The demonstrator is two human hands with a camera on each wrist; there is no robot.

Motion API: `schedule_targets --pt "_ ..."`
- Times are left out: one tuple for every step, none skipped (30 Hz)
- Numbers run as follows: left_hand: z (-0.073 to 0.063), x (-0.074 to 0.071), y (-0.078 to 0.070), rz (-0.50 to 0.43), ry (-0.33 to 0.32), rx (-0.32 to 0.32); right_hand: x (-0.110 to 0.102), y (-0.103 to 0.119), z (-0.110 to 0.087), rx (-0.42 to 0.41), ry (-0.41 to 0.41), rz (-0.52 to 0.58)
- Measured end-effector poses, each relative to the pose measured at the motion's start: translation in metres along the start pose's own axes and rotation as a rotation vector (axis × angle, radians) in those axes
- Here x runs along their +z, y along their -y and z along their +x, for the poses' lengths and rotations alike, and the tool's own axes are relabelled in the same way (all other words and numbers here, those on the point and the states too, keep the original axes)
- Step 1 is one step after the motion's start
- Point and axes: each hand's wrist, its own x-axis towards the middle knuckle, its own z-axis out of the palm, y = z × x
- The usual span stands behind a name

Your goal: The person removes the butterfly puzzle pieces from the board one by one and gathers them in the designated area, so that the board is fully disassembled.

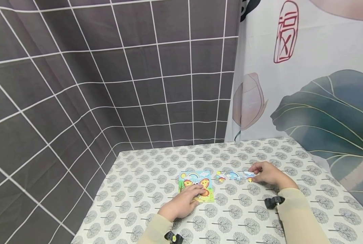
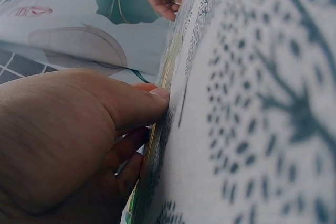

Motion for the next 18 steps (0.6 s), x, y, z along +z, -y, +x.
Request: schedule_targets --pt "0.0000 0.0001 0.0002 -0.002 0.001 0.000 0.0000 0.0001 -0.0003 0.001 0.001 0.002" --pt "-0.0001 0.0000 0.0003 -0.002 0.002 0.000 -0.0002 0.0003 -0.0007 0.001 0.003 0.004" --pt "-0.0001 0.0001 0.0003 -0.004 0.002 -0.001 -0.0003 0.0003 -0.0010 0.001 0.003 0.007" --pt "-0.0002 -0.0001 0.0004 -0.005 0.004 -0.004 -0.0002 0.0003 -0.0009 -0.001 0.007 0.007" --pt "-0.0002 -0.0003 0.0003 -0.006 0.005 -0.006 -0.0002 0.0005 -0.0010 -0.005 0.007 0.005" --pt "0.0000 -0.0003 0.0003 -0.004 0.007 -0.009 -0.0002 0.0006 -0.0011 -0.009 0.008 0.004" --pt "0.0002 -0.0006 0.0001 -0.003 0.006 -0.010 -0.0002 0.0007 -0.0011 -0.012 0.007 0.003" --pt "0.0007 -0.0007 0.0000 -0.001 0.006 -0.012 -0.0005 0.0009 -0.0012 -0.016 0.006 0.004" --pt "0.0012 -0.0008 -0.0002 0.000 0.004 -0.014 -0.0007 0.0012 -0.0013 -0.019 0.006 0.004" --pt "0.0015 -0.0011 -0.0006 0.003 0.004 -0.016 -0.0009 0.0013 -0.0014 -0.022 0.005 0.003" --pt "0.0018 -0.0012 -0.0009 0.004 0.003 -0.018 -0.0011 0.0020 -0.0018 -0.024 0.003 0.003" --pt "0.0019 -0.0013 -0.0014 0.008 0.002 -0.019 -0.0012 0.0023 -0.0020 -0.025 0.002 0.004" --pt "0.0019 -0.0019 -0.0024 0.009 0.001 -0.018 -0.0010 0.0022 -0.0018 -0.027 0.002 0.003" --pt "0.0019 -0.0024 -0.0034 0.012 0.000 -0.017 -0.0011 0.0026 -0.0016 -0.027 0.000 0.001" --pt "0.0017 -0.0030 -0.0044 0.016 -0.002 -0.015 -0.0010 0.0030 -0.0013 -0.028 -0.004 -0.003" --pt "0.0014 -0.0031 -0.0050 0.022 -0.005 -0.013 -0.0008 0.0039 -0.0013 -0.030 -0.009 -0.006" --pt "0.0011 -0.0033 -0.0056 0.028 -0.006 -0.010 0.0000 0.0047 -0.0010 -0.033 -0.018 -0.012" --pt "0.0005 -0.0036 -0.0063 0.035 -0.006 -0.005 0.0010 0.0055 -0.0006 -0.037 -0.027 -0.016"
